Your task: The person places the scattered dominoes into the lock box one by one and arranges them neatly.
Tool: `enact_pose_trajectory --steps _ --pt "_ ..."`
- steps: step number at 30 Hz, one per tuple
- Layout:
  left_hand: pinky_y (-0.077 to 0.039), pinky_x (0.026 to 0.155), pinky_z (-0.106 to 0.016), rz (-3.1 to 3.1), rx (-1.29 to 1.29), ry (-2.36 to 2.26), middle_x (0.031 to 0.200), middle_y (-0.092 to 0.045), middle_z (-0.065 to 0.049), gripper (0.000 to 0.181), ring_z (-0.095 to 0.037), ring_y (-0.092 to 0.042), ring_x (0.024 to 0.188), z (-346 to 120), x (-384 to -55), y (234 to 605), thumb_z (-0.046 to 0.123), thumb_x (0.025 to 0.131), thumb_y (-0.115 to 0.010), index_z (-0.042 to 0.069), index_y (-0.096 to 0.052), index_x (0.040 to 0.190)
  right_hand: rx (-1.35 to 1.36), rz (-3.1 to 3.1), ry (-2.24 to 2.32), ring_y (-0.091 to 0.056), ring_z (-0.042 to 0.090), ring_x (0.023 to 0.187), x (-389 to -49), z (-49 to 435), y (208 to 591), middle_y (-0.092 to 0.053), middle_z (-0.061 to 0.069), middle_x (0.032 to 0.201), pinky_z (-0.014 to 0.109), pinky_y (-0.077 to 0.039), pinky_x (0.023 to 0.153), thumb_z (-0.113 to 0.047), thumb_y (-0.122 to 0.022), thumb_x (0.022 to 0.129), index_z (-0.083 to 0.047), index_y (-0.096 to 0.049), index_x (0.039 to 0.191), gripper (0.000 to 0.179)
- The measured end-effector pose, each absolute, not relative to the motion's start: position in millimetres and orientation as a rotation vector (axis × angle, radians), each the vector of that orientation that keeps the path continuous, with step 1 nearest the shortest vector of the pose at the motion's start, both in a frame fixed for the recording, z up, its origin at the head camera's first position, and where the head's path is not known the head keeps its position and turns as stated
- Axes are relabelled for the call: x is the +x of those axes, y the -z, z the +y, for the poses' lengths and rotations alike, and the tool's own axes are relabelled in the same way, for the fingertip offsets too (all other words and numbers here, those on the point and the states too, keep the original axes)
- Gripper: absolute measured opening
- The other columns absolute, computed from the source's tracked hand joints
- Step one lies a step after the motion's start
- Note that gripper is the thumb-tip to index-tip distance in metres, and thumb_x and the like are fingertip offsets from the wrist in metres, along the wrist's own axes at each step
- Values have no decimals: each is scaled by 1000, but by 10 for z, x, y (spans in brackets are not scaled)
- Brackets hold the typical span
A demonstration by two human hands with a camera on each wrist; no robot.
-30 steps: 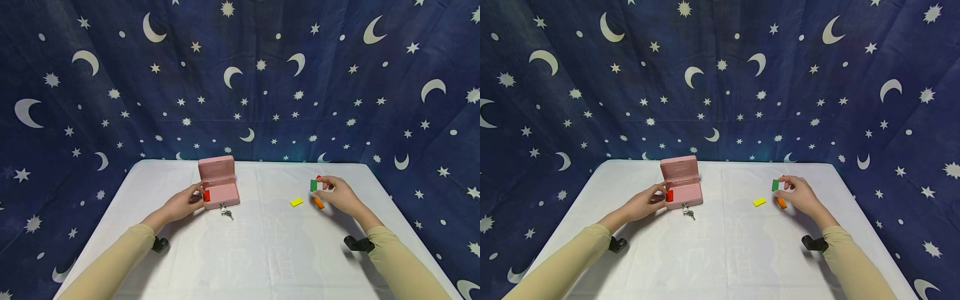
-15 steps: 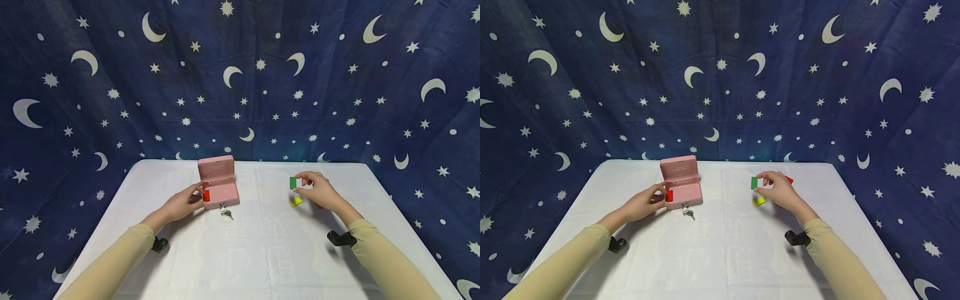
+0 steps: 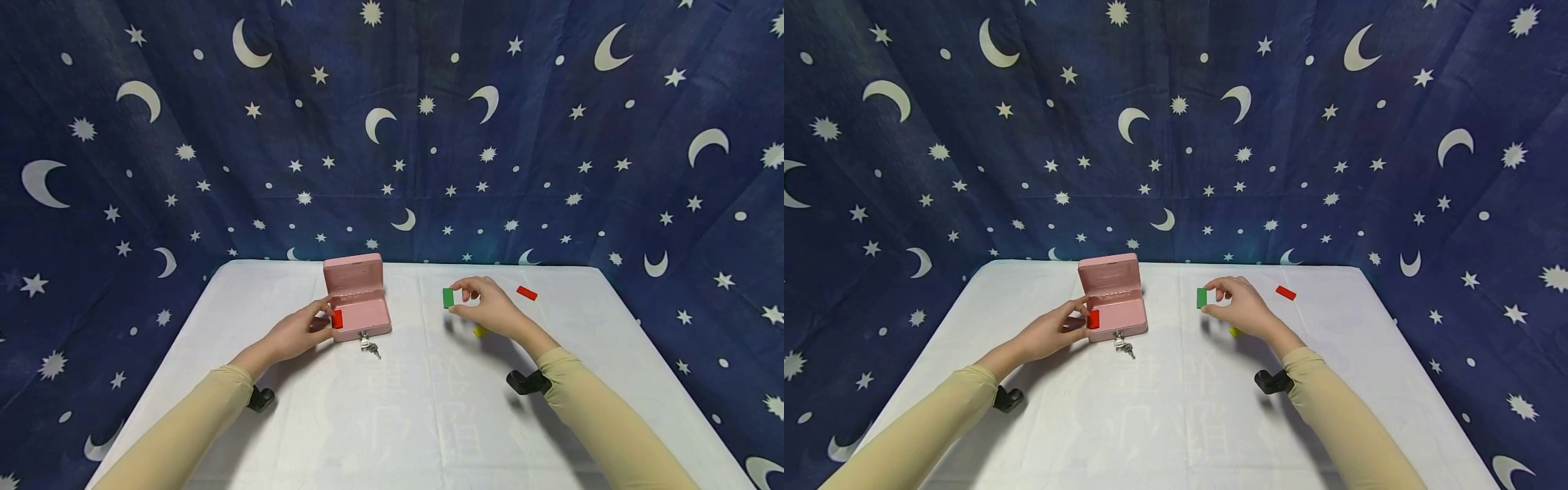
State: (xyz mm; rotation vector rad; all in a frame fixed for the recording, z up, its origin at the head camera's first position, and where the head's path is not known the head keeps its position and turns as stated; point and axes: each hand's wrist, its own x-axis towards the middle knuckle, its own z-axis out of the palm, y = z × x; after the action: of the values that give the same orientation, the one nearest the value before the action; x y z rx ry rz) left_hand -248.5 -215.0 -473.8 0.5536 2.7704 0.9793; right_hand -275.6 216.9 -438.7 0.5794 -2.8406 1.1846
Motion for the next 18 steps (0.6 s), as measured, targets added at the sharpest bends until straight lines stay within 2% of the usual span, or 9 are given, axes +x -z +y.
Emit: enact_pose_trajectory --steps 8,18 --pt "-46 106 -51 2765 557 -976 137 -59 -7 76 -26 -62 125 -2146 -2472 4729 39 97 -68 12 -32 158 632 -2850 -1196 -48 22 99 -2788 1903 4365 -56 2 91 39 -41 88 -34 -83 83 -17 -69 118 41" --pt "-44 107 -53 2770 559 -967 138 -58 -8 76 -27 -62 125 -2141 -2461 4718 40 97 -68 10 -32 157 720 -2858 -1158 -47 20 97 -2836 1622 4363 -56 0 91 38 -42 85 -34 -82 83 -17 -69 118 41"
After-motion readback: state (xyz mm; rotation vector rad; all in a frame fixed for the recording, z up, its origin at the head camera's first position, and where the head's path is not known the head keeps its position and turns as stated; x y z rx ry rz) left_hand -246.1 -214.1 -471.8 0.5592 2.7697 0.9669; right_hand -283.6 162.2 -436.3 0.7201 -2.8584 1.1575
